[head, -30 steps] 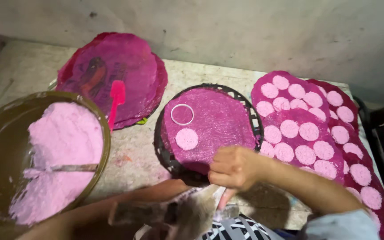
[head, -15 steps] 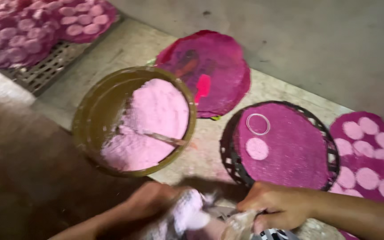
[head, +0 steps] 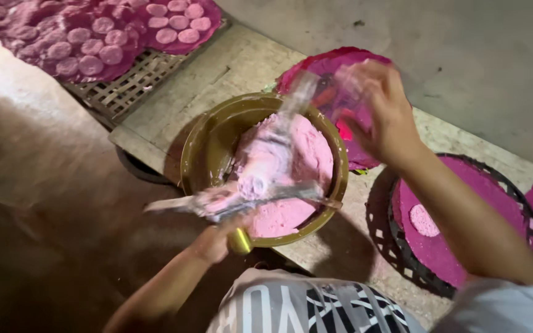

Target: The person scoops pink dough from a large bowl using a metal scoop and a wooden spatula, then presses it into a circular mold on a tray to form uniform round portions. The finished portions are arranged on a tray.

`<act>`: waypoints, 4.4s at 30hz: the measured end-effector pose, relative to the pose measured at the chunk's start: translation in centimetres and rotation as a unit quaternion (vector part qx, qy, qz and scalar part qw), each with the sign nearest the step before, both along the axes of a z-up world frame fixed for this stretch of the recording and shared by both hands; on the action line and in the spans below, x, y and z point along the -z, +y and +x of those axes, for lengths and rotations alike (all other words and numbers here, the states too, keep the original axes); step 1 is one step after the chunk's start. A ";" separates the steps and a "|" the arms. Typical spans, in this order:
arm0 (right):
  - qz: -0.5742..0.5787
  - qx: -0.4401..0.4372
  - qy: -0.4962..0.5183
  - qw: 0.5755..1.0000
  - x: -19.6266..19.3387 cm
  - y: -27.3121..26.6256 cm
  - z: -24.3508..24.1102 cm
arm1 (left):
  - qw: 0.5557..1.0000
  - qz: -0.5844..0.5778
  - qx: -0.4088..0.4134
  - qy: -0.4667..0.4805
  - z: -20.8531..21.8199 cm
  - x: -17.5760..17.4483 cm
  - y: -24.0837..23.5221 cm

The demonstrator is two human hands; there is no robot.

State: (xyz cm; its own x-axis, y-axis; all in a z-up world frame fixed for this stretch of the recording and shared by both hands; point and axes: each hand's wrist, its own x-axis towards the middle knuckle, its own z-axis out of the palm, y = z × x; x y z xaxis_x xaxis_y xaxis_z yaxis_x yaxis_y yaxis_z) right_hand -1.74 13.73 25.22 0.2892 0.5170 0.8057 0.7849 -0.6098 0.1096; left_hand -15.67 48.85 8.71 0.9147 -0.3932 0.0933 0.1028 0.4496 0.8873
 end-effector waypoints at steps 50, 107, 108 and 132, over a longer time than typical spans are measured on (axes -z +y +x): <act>-0.348 0.099 0.692 0.624 6.5 11.6 -6.4 | 0.777 0.387 -0.433 -0.242 6.1 6.7 5.1; -0.414 0.130 0.630 0.644 11.5 25.6 1.1 | 0.731 0.406 -0.472 -0.279 5.5 10.5 5.7; -0.420 0.113 0.653 0.620 12.3 25.1 1.9 | 0.787 0.351 -0.459 -0.218 5.8 11.2 5.6; -0.418 0.120 0.460 0.774 17.0 29.1 8.9 | 0.721 0.401 -0.481 -0.298 6.4 12.5 5.4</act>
